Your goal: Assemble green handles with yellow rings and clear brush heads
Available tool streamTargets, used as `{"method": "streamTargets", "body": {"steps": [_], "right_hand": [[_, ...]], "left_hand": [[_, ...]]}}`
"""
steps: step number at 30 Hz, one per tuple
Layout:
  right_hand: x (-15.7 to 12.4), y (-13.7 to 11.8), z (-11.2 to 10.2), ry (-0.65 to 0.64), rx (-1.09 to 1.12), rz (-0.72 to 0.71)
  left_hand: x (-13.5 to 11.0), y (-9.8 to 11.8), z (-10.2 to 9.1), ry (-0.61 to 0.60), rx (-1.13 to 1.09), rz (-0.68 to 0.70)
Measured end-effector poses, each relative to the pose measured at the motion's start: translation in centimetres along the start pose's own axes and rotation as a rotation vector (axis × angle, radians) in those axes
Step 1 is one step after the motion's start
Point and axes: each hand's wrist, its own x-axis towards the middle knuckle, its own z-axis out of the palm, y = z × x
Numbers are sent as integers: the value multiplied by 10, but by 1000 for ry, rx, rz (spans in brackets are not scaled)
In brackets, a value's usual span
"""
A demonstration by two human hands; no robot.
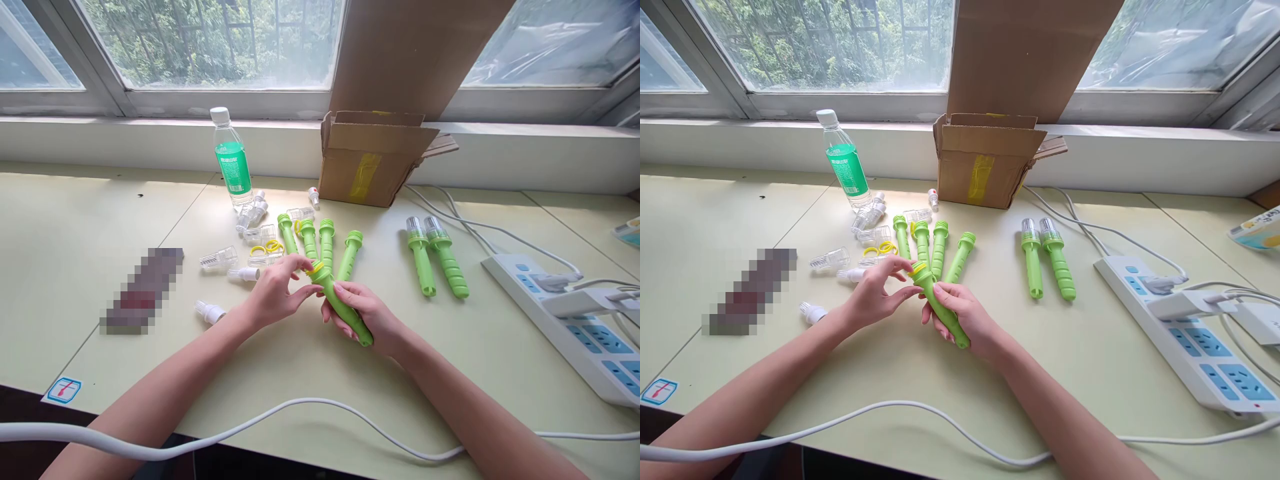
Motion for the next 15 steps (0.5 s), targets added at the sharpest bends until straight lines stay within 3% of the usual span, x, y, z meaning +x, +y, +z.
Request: {"method": "streamTargets", "body": {"steps": [11, 15], "right_hand": [[0, 1, 3, 54, -16, -25], [1, 2, 3, 84, -24, -51]], "left_hand": [[0, -1, 1, -4, -28, -36], [1, 0, -2, -55, -37, -25]]}}
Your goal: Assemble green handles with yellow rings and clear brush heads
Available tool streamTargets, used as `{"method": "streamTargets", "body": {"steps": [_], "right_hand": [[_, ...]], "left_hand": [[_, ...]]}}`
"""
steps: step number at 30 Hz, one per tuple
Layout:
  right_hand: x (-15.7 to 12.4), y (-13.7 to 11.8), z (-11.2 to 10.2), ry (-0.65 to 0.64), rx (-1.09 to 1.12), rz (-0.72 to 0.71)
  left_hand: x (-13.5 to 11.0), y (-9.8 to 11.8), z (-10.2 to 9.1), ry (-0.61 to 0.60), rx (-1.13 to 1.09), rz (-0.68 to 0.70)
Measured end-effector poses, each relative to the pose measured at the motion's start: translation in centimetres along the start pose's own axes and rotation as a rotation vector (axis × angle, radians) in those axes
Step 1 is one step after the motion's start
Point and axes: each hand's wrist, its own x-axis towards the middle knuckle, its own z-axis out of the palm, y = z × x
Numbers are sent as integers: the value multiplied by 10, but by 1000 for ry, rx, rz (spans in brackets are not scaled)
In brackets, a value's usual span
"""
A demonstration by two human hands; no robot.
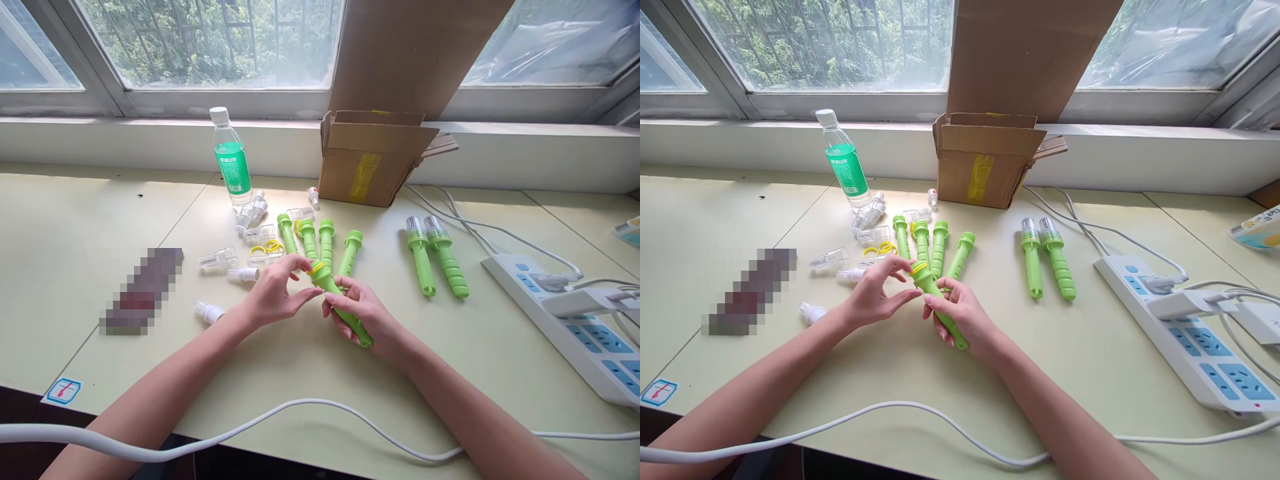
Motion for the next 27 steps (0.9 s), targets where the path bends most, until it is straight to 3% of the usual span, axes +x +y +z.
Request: {"method": "streamTargets", "body": {"steps": [7, 27], "right_hand": [[2, 0, -3, -23, 63, -23], [0, -5, -1, -45, -36, -61]], "left_hand": [[2, -4, 1, 7, -97, -14], [0, -5, 1, 94, 48, 62]]}}
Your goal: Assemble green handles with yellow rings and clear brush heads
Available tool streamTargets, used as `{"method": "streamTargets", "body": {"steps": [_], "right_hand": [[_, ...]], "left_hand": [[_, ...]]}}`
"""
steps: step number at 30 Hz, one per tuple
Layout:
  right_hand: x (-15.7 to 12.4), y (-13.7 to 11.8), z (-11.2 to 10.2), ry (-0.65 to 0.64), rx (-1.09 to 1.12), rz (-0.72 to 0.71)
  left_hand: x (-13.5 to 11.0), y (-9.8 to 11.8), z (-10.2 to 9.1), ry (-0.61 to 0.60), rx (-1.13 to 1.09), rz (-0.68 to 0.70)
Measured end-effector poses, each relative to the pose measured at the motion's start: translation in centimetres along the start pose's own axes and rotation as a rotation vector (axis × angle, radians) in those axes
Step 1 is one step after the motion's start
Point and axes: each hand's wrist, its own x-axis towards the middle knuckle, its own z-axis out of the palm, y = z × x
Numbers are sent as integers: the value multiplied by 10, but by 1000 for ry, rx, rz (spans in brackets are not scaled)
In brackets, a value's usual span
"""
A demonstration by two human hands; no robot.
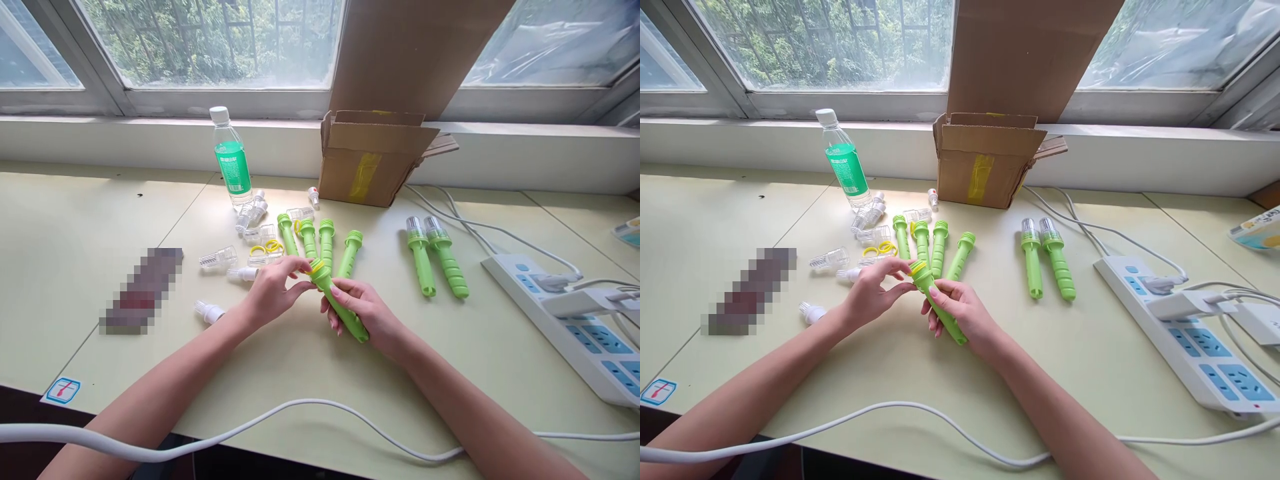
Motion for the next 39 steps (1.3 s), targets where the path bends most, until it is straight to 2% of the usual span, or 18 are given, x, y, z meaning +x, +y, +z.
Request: {"method": "streamTargets", "body": {"steps": [5, 9, 15, 28, 34, 39], "right_hand": [[-1, 0, -1, 9, -13, 36], [0, 2, -1, 66, 0, 90], [0, 5, 1, 144, 2, 82], [1, 1, 0, 25, 26, 30], [-1, -1, 1, 26, 5, 75], [-1, 2, -1, 23, -15, 133]], "left_hand": [[-1, 0, 1, 5, 2, -6], [0, 3, 2, -20, -10, -31], [0, 3, 2, -21, -51, -43], [4, 10, -3, -16, -25, -51], [3, 10, -3, -7, -37, -41], [2, 7, -1, -50, -47, -39]]}}
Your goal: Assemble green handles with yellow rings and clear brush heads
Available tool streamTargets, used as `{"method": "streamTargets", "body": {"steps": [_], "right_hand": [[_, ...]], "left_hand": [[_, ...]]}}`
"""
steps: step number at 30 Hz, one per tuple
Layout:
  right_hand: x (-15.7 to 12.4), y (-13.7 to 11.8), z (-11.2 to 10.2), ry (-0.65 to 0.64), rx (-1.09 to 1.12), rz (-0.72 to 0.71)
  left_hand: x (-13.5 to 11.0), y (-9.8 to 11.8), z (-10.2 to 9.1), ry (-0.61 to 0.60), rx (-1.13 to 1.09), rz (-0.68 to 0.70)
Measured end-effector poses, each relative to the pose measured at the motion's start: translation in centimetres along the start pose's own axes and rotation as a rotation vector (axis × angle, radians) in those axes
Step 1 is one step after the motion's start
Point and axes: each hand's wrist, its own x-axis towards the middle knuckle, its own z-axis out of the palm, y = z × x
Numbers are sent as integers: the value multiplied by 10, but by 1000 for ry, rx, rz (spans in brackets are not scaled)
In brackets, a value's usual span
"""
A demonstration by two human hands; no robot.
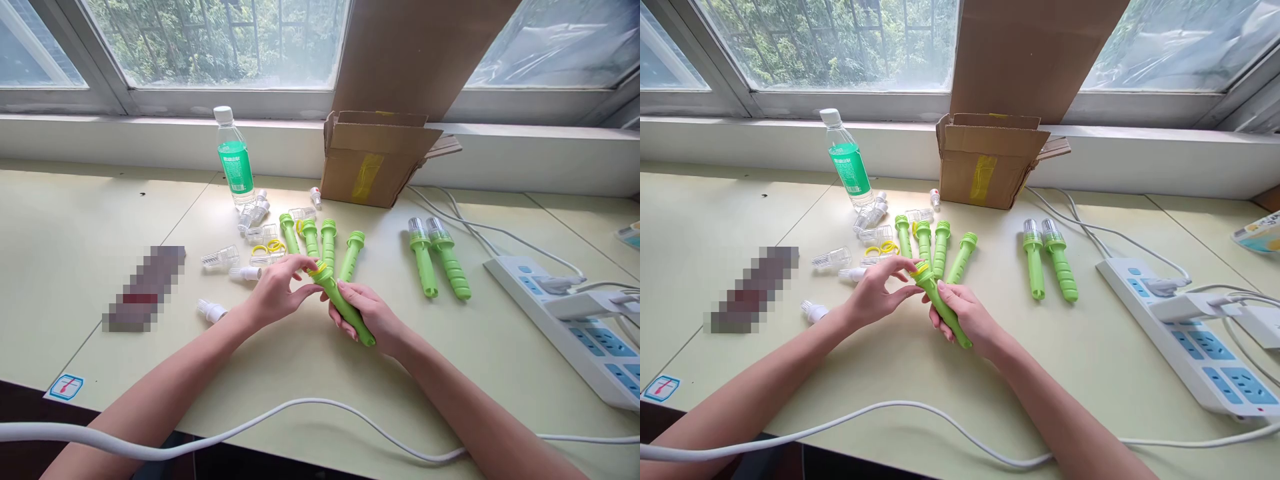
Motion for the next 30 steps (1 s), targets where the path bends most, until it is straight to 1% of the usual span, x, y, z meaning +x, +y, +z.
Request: {"method": "streamTargets", "body": {"steps": [4, 8, 11, 16, 19, 24, 26, 30], "right_hand": [[1, 2, -1, 12, 9, 14], [1, 3, 0, 33, 46, -35], [1, 2, 1, 28, 66, -53], [0, 1, -1, 43, -48, -69], [0, 0, -2, 10, -58, -97], [1, 0, -1, -91, -1, -106], [1, 1, 0, -97, 19, -107], [0, 0, 0, -67, 23, -104]], "left_hand": [[-1, 0, 2, 6, 20, 7], [-1, 1, 3, 24, -10, 10], [-1, -1, 3, 1, -24, 2], [-2, -3, 3, -14, 16, 9], [-2, -2, 1, 7, 49, 21], [-1, 2, 0, 44, 31, 40], [0, 2, 0, 41, 24, 39], [1, 0, -1, 34, 15, 22]]}}
